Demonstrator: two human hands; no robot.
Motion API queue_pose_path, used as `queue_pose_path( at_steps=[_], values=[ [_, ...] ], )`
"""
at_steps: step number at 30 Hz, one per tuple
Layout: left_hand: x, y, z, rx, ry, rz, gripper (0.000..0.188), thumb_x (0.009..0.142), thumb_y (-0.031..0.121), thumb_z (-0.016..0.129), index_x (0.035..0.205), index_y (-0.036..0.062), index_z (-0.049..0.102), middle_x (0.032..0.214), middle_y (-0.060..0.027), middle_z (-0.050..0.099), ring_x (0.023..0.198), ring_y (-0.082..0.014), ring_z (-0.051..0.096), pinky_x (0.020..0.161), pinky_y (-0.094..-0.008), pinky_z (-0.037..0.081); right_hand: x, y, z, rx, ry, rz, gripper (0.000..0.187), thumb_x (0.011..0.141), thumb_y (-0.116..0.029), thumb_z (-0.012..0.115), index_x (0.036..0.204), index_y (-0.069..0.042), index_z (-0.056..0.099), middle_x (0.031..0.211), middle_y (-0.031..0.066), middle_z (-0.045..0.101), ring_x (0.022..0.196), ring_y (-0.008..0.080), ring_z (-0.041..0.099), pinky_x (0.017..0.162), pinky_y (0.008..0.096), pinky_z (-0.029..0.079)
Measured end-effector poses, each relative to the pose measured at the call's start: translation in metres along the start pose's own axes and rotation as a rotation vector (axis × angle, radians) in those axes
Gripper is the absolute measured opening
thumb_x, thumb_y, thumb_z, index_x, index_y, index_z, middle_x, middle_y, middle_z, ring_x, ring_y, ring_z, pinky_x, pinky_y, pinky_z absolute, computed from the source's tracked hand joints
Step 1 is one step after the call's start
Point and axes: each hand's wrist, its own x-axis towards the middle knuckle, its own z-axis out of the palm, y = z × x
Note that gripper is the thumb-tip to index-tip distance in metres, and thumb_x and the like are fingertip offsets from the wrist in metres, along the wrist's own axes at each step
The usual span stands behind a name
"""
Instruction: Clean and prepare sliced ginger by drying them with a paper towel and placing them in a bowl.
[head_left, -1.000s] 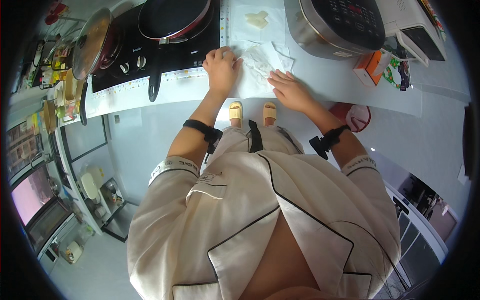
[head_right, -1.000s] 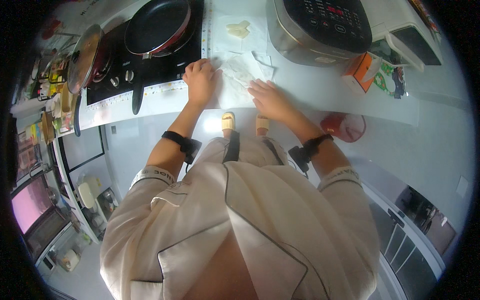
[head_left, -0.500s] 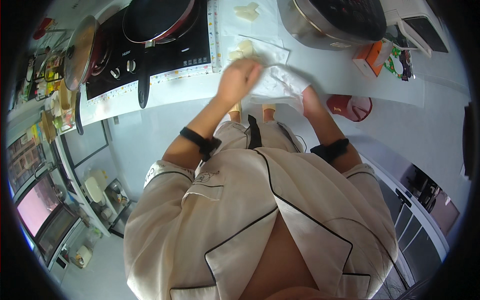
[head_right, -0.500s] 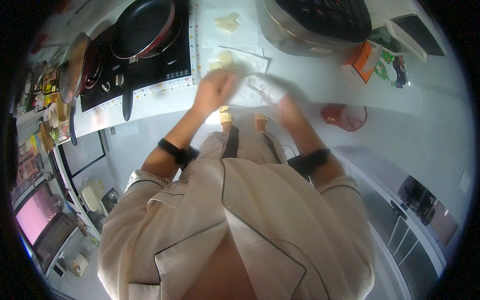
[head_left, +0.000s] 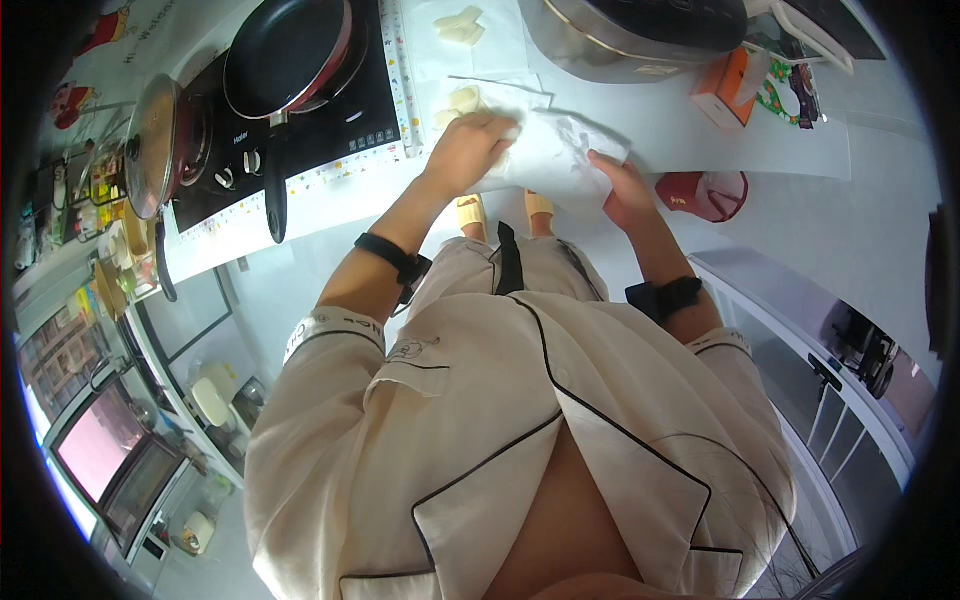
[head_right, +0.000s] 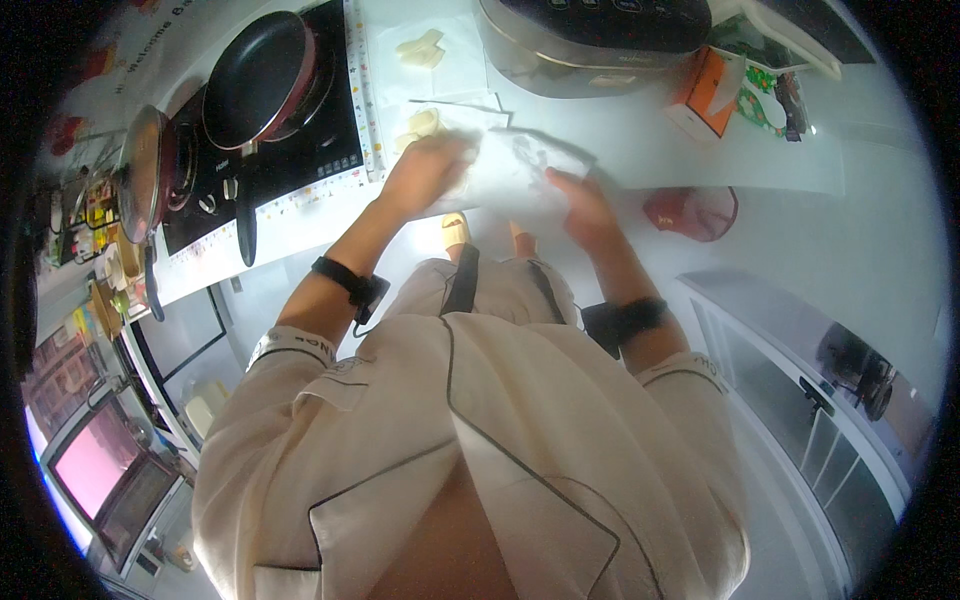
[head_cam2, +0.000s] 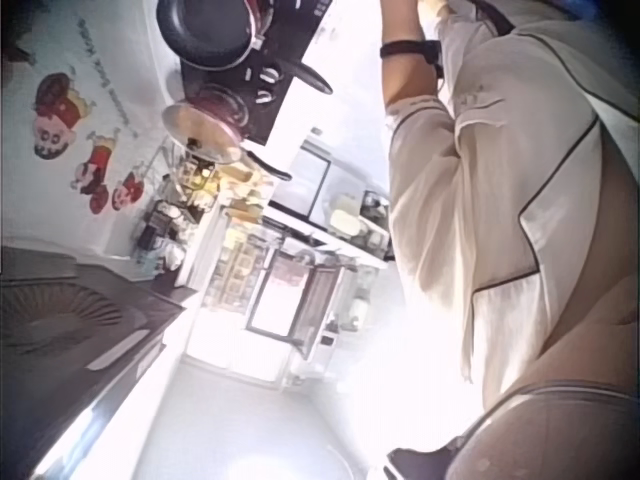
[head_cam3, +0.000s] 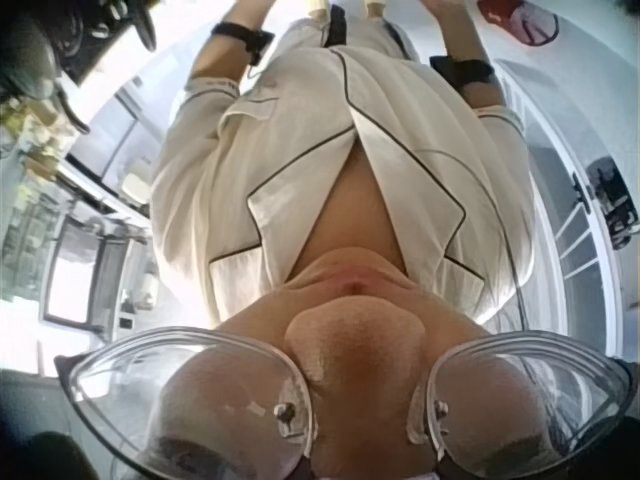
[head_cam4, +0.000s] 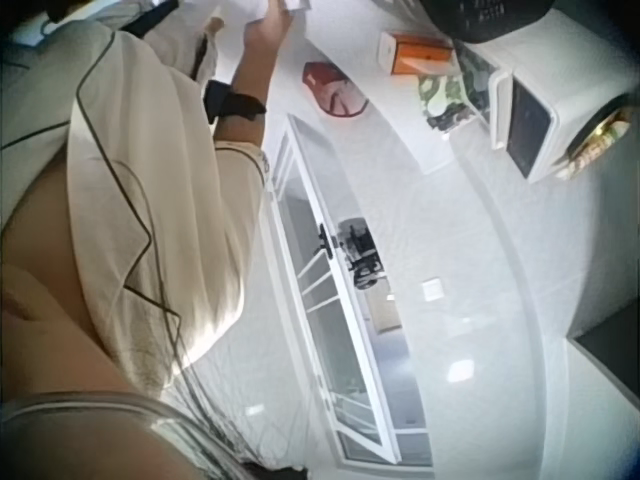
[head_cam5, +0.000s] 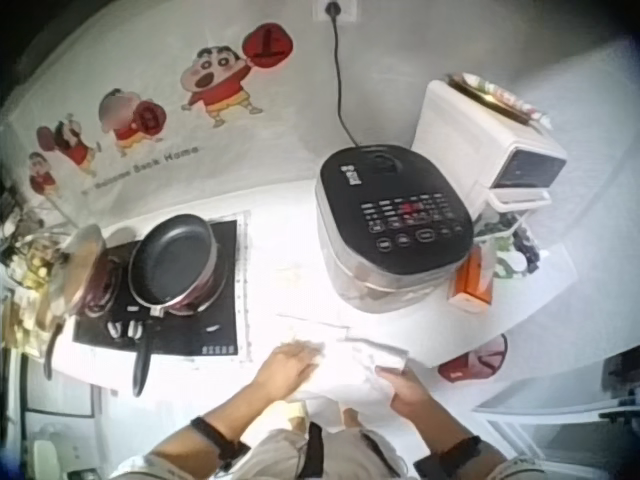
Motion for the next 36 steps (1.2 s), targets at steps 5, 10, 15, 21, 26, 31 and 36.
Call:
queue_pose_path(
  at_steps=[5,10,15,21,26,31,36],
  values=[
    [0.015,0.017,-0.015,-0.385,0.049,-0.312,0.019,0.089,0.015,0.067,0.104,0.0028,0.064,0.09,-0.013,0.066,0.079,-0.0238,0.064,0.071,-0.0332,0.051,0.007,-0.023,0.015,0.122,0.133,-0.092,0.035,0.095,-0.009,0.057,0.129,0.001,0.056,0.118,0.0142,0.064,0.109,0.0228,0.06,0.094,0.0358,0.047],
    [0.032,0.062,-0.009,-0.57,-0.137,-0.393,0.03,0.087,0.022,0.074,0.102,0.0,0.062,0.092,-0.0106,0.062,0.084,-0.0183,0.061,0.076,-0.0318,0.05,0.003,-0.08,0.071,0.766,-0.121,0.218,0.041,0.1,-0.013,0.05,0.137,0.002,0.045,0.125,0.0127,0.059,0.11,0.0244,0.06,0.098,0.037,0.045],
    [0.038,0.058,-0.002,-0.149,0.116,-0.241,0.047,0.078,0.024,0.08,0.112,0.0025,0.056,0.102,-0.0133,0.054,0.101,-0.0277,0.054,0.091,-0.038,0.044,0.008,-0.106,0.094,0.981,-0.184,0.218,0.039,0.102,-0.024,0.046,0.135,-0.002,0.047,0.127,0.0128,0.057,0.116,0.0218,0.056,0.102,0.0389,0.042],
    [0.023,0.039,0.007,-0.301,0.384,-0.278,0.065,0.09,0.043,0.065,0.136,0.0014,0.045,0.136,-0.021,0.047,0.125,-0.0349,0.047,0.103,-0.041,0.04,0.015,-0.13,0.104,0.894,-0.156,0.143,0.036,0.1,-0.023,0.048,0.129,-0.002,0.053,0.123,0.0114,0.06,0.116,0.0229,0.056,0.1,0.0371,0.043],
    [0.04,0.07,-0.054,-1.542,0.12,-1.193,0.059,0.101,0.047,0.044,0.139,0.0006,0.042,0.136,-0.0175,0.05,0.126,-0.028,0.05,0.104,-0.0384,0.043,0.018,-0.13,0.098,0.94,-0.14,0.257,0.04,0.097,-0.023,0.049,0.131,0.0,0.05,0.126,0.0132,0.06,0.117,0.0262,0.057,0.103,0.0407,0.043],
    [0.034,0.051,-0.05,-1.378,0.19,-1.074,0.043,0.105,0.034,0.042,0.128,-0.0022,0.051,0.115,-0.0103,0.061,0.101,-0.0185,0.06,0.09,-0.0323,0.049,0.017,-0.144,0.103,0.989,-0.215,0.351,0.042,0.098,-0.027,0.05,0.132,-0.001,0.049,0.128,0.0114,0.058,0.12,0.0266,0.055,0.105,0.042,0.04],
    [0.027,0.041,-0.026,-1.151,0.305,-0.778,0.037,0.106,0.031,0.041,0.113,-0.001,0.058,0.101,-0.0093,0.058,0.092,-0.0186,0.052,0.088,-0.032,0.042,0.015,-0.144,0.123,0.567,0.009,0.106,0.044,0.099,-0.031,0.05,0.132,-0.003,0.049,0.128,0.0087,0.059,0.122,0.025,0.054,0.107,0.0431,0.038]
  ],
)
